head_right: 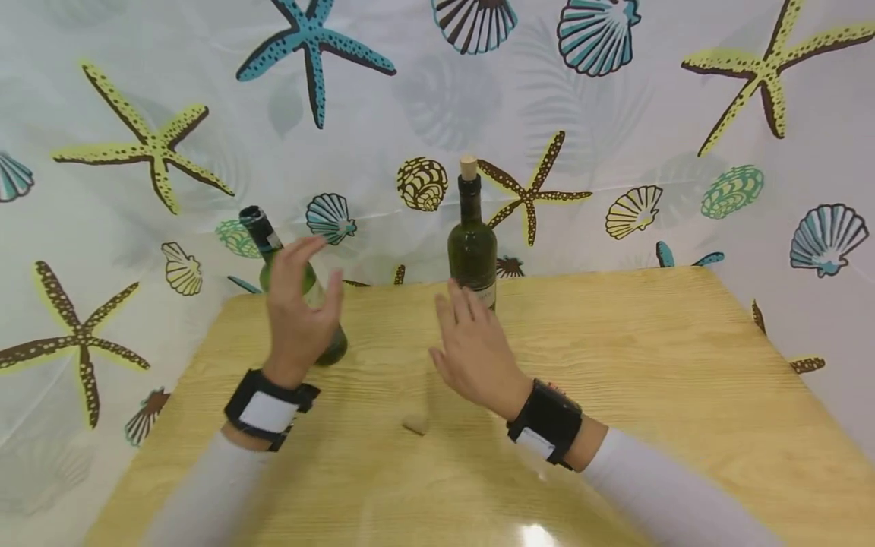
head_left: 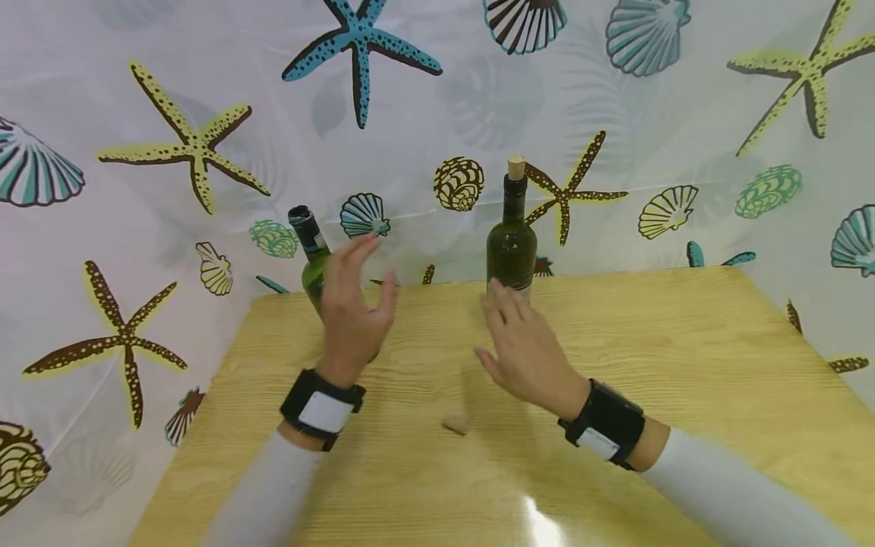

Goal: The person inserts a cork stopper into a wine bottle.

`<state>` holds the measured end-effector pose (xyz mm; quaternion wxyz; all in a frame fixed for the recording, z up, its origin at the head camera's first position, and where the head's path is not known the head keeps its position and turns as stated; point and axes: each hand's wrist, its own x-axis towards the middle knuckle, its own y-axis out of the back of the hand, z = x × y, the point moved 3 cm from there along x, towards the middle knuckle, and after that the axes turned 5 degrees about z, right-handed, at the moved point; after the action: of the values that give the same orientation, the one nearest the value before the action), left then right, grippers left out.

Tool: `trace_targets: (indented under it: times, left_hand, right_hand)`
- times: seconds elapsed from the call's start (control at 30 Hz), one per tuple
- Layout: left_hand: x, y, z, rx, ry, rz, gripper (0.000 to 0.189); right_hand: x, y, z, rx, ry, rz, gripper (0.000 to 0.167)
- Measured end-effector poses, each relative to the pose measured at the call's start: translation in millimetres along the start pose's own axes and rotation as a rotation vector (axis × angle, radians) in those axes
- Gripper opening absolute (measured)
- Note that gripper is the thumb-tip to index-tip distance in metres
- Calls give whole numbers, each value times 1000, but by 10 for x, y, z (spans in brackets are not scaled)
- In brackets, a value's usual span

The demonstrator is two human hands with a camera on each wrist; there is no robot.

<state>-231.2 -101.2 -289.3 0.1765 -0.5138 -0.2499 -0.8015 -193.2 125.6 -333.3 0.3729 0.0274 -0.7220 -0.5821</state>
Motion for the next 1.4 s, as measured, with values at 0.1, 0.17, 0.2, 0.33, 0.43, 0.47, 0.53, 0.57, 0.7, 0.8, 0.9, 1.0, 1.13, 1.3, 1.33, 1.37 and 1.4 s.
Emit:
trace_targets:
  times: [0.1,0.17,0.2,0.33,0.43,0.47,0.53,0.57,0.7,0.8,0.9,1.0,1.13,1.3,1.33,1.37,1.4]
  left_hand:
    - [-101,425,-237,89,53,94,57]
    - [-162,565,-415,96,167,64,68]
    - [-192,594,-505,95,228,23,75]
    - [-287,575,-806,12,483,-172,90]
    - [-329,533,-944,-25,586,-262,89]
    - [-340,518,-970,-35,600,-271,88]
    - [-355,504,-999,-49,613,-279,84]
    - [-361,499,-1008,-50,613,-277,83]
    - [-367,452,-989,-88,624,-295,81]
    - [-367,386,-908,-119,628,-334,81]
    - [-385,321,-794,-132,615,-381,82]
    - [-393,216,-657,-133,590,-428,83]
    - [-415,97,-452,-165,553,-486,82]
    - [-459,-32,-184,-197,517,-539,82]
    - [-466,-57,-130,-202,504,-546,82]
    - [-474,-81,-75,-205,486,-551,82]
    - [-483,-110,-22,-211,466,-556,81]
  right_hand:
    - [-94,-185,-265,51,88,-131,64]
    - [-155,-324,-388,101,96,-258,57]
    - [-186,-390,-437,117,93,-313,53]
    - [-318,-587,-589,131,101,-422,41]
    - [-396,-648,-664,131,130,-417,30]
    - [-421,-657,-677,132,141,-415,27]
    - [-451,-663,-692,138,155,-425,22]
    - [-457,-666,-694,141,163,-429,19]
    - [-462,-682,-665,152,170,-456,12]
    - [-463,-662,-642,176,165,-478,11]
    - [-444,-561,-623,215,171,-480,19]
    - [-391,-367,-541,256,176,-438,28]
    - [-317,-99,-399,362,161,-365,25]
    - [-233,230,-220,516,134,-285,17]
    - [-205,309,-190,522,132,-264,15]
    - [-173,397,-159,517,134,-237,13]
    - [-135,492,-127,507,132,-204,12]
